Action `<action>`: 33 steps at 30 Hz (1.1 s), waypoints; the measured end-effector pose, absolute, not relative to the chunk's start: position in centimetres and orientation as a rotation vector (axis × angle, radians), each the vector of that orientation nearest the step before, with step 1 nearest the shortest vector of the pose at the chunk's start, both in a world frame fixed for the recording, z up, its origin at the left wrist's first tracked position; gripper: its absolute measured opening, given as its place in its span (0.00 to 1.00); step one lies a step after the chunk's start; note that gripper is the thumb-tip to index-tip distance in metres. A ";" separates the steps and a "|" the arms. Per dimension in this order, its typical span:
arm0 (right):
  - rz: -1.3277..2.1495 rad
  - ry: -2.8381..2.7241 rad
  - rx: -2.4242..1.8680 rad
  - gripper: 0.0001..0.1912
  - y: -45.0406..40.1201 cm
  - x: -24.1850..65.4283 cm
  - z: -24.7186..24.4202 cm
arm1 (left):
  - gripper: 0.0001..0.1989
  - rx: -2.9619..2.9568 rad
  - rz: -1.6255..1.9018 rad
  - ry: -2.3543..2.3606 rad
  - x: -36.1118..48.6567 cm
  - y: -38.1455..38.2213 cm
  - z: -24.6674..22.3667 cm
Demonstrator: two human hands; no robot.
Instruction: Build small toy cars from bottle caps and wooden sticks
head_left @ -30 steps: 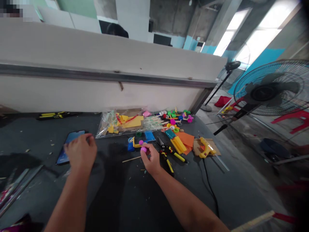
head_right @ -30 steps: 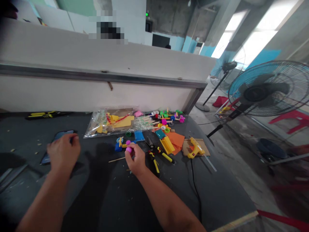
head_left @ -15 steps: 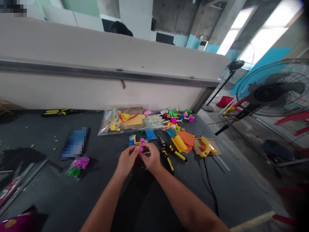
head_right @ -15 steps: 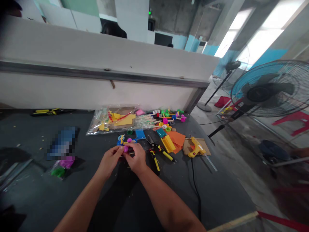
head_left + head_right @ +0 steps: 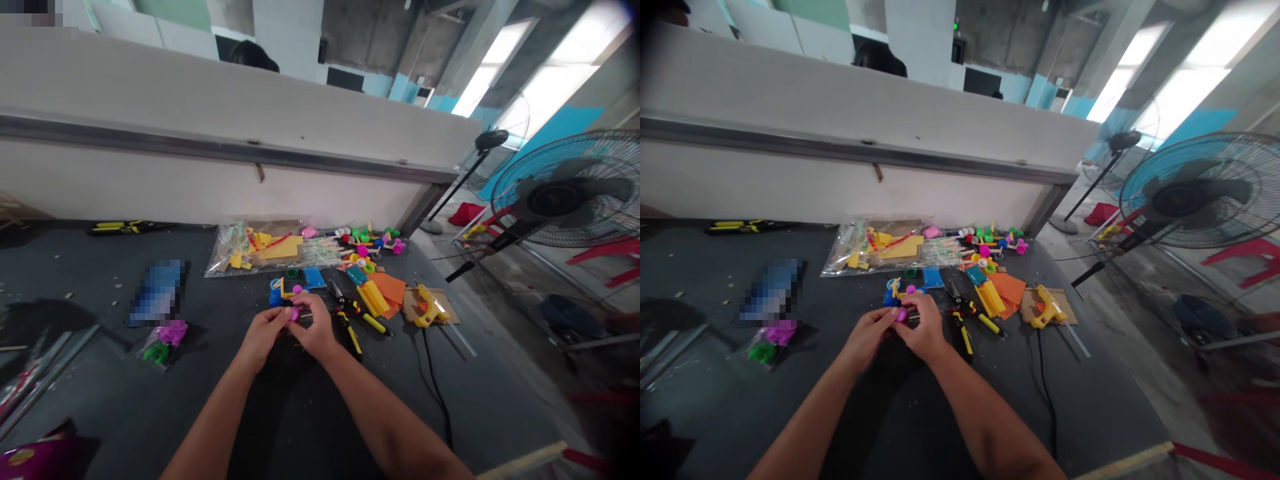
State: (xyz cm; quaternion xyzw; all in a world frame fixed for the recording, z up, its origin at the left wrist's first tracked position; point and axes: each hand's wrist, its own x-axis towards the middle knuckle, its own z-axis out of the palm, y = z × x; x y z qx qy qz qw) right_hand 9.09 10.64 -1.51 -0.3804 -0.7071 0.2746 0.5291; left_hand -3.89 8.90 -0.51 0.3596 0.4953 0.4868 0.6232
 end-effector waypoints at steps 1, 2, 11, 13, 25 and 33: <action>0.652 -1.717 -0.895 0.18 10.6 9.1 -1.5 | 0.18 0.825 1.127 1.145 -4.0 8.9 -0.7; 0.643 -1.750 -0.878 0.19 10.7 9.1 -1.5 | 0.18 0.826 1.136 1.153 -4.0 8.9 -0.8; 0.542 -1.852 -0.868 0.16 10.6 9.2 -1.3 | 0.16 0.860 1.153 1.131 -3.8 8.8 -0.8; 0.541 -1.882 -0.848 0.22 10.5 9.2 -1.2 | 0.17 0.817 1.173 1.146 -3.8 8.7 -0.7; 0.407 -2.037 -0.792 0.30 7.8 8.0 0.7 | 0.23 0.484 1.504 1.106 -2.1 7.8 1.6; 0.591 -2.036 -0.867 0.33 7.0 7.6 3.5 | 0.28 0.498 1.486 0.751 0.4 5.4 3.9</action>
